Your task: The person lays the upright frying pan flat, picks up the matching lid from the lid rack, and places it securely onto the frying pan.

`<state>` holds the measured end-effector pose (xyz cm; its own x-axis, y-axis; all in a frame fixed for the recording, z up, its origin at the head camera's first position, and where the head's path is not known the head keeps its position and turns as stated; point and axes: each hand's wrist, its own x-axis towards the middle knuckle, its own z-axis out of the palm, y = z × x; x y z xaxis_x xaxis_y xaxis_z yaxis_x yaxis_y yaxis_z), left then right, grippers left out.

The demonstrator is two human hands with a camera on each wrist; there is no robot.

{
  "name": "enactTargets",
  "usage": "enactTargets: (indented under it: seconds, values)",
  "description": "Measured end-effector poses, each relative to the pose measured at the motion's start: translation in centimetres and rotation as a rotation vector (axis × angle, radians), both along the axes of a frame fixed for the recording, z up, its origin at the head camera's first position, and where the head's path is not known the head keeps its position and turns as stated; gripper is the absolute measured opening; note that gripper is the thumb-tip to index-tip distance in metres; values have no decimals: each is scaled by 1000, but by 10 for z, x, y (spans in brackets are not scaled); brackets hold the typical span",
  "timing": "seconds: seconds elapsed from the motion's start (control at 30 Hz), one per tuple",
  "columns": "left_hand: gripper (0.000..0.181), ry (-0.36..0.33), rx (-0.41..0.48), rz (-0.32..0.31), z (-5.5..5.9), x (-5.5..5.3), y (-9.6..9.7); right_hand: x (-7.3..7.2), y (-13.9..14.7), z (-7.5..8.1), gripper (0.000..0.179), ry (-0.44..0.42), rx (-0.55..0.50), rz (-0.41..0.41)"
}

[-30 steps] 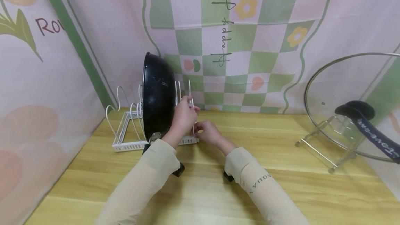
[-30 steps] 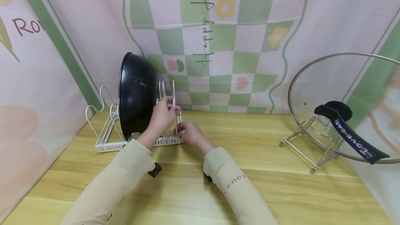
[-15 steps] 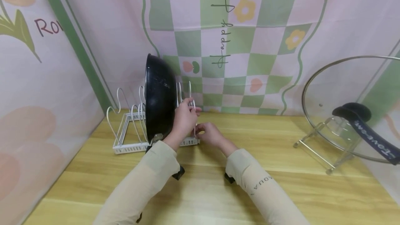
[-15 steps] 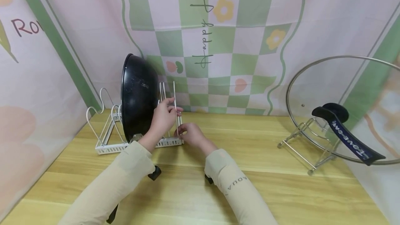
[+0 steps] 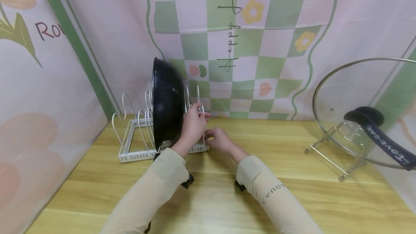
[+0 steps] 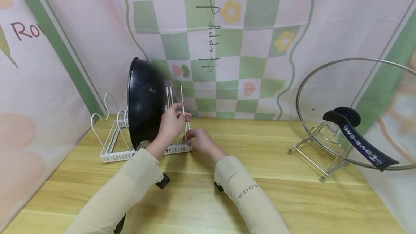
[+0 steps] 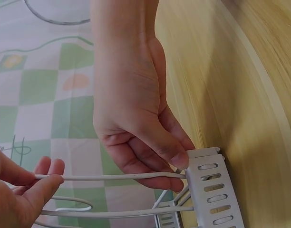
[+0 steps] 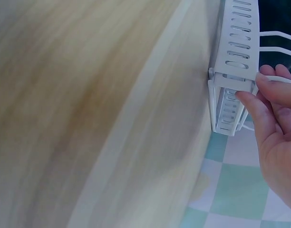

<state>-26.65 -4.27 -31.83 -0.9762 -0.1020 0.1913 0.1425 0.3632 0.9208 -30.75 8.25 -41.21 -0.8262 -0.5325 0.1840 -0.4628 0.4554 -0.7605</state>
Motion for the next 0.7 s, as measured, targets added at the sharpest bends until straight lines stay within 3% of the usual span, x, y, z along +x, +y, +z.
enactTargets:
  seconds: [0.7]
  values:
    - [43,39,-9,-2,-2,1,10,3,9,0,14,-22,5,-31]
